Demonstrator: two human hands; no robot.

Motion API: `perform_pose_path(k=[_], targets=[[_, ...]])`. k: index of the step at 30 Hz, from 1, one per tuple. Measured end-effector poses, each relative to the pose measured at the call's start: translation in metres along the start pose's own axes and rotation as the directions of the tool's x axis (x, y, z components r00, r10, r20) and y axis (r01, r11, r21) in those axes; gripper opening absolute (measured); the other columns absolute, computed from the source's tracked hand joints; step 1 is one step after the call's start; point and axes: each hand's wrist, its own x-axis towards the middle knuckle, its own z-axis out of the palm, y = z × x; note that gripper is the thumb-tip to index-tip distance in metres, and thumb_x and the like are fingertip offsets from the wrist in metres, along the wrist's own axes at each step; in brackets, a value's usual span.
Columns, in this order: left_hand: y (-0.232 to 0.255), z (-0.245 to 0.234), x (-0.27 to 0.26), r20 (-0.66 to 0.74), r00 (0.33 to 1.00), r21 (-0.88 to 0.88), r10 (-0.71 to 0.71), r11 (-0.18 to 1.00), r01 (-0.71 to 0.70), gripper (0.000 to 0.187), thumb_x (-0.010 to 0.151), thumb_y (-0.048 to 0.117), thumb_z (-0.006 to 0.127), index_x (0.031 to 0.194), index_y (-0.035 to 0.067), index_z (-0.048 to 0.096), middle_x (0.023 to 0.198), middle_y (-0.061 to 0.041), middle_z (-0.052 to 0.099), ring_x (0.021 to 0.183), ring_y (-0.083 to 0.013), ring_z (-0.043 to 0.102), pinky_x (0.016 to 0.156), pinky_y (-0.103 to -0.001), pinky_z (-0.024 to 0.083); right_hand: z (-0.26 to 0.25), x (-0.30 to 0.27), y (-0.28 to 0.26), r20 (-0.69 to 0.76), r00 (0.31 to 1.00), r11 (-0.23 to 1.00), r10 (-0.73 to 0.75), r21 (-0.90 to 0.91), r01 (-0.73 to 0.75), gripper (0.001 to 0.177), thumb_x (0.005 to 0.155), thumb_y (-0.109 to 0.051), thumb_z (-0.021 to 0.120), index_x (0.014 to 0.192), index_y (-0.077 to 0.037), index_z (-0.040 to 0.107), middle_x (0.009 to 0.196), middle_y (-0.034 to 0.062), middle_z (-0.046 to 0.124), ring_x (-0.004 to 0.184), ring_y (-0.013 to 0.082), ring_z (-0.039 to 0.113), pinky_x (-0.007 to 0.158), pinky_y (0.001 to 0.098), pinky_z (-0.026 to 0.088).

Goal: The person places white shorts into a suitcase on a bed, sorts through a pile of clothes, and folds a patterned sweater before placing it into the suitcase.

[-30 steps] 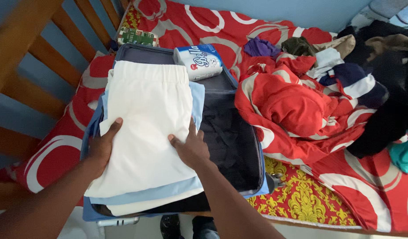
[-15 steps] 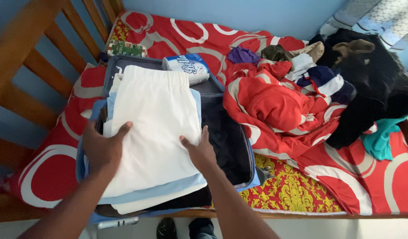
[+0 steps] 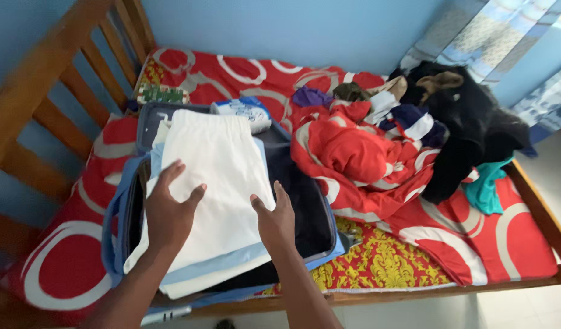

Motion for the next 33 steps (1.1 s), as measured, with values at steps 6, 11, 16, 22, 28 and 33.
perform_pose_path(k=[6,11,16,22,28,33], targets=[[0.011,0.020,-0.005,0.213,0.963,0.007,-0.164,0.986,0.167,0.070,0.080,0.035,0.082,0.139,0.005,0.058,0.141,-0.015,0.063,0.134,-0.0286,0.058,0.111,-0.039,0.045,-0.024,0.005,-0.009,-0.008,0.998,0.995,0.070,0.067,-0.069,0.074,0.087,-0.039,0.073,0.147,-0.004,0.049,0.150,0.0190,0.053,0.141,0.0310,0.049,0.115,0.0380,0.038],[-0.002,0.032,-0.032,0.358,0.905,0.086,-0.230,0.973,0.214,0.083,0.078,0.045,0.080,0.147,0.009,0.052,0.147,-0.018,0.056,0.138,-0.0328,0.051,0.111,-0.043,0.042,-0.035,0.005,0.019,0.052,0.992,0.990,0.118,0.067,-0.121,0.077,0.085,-0.041,0.073,0.149,-0.006,0.048,0.142,0.0203,0.060,0.131,0.0302,0.060,0.109,0.0368,0.045],[-0.046,0.068,-0.052,0.377,0.908,0.161,-0.180,0.979,0.127,0.090,0.077,0.049,0.082,0.148,0.006,0.048,0.150,-0.022,0.050,0.140,-0.0349,0.047,0.114,-0.044,0.039,-0.065,-0.019,0.049,0.013,1.000,0.999,-0.003,0.047,0.002,0.073,0.090,-0.044,0.075,0.145,-0.001,0.051,0.145,0.0221,0.058,0.130,0.0312,0.058,0.108,0.0369,0.044],[-0.024,0.082,-0.077,0.223,0.973,0.193,0.058,0.976,-0.102,0.084,0.080,0.043,0.080,0.147,0.004,0.049,0.152,-0.026,0.047,0.142,-0.0396,0.043,0.114,-0.046,0.037,-0.090,-0.052,0.066,0.173,0.940,0.913,0.294,0.241,-0.330,0.080,0.085,-0.040,0.073,0.155,-0.011,0.045,0.128,0.0265,0.069,0.099,0.0274,0.062,0.081,0.0382,0.050],[0.044,0.082,-0.103,0.275,0.953,0.032,0.125,0.990,-0.139,0.078,0.084,0.041,0.077,0.149,0.009,0.049,0.152,-0.021,0.049,0.142,-0.0359,0.045,0.115,-0.045,0.037,-0.099,-0.055,0.070,0.161,0.973,0.924,0.164,0.320,-0.209,0.084,0.089,-0.042,0.076,0.156,-0.008,0.040,0.141,0.0267,0.059,0.120,0.0266,0.062,0.093,0.0321,0.050],[0.086,0.077,-0.126,0.308,0.948,-0.114,0.083,0.992,-0.050,0.074,0.087,0.041,0.072,0.151,0.012,0.047,0.153,-0.017,0.050,0.143,-0.0314,0.046,0.114,-0.043,0.037,-0.124,-0.063,0.054,0.196,0.963,0.879,0.186,0.405,-0.252,0.084,0.088,-0.040,0.075,0.157,-0.009,0.039,0.153,0.0211,0.046,0.142,0.0280,0.044,0.108,0.0349,0.043]])
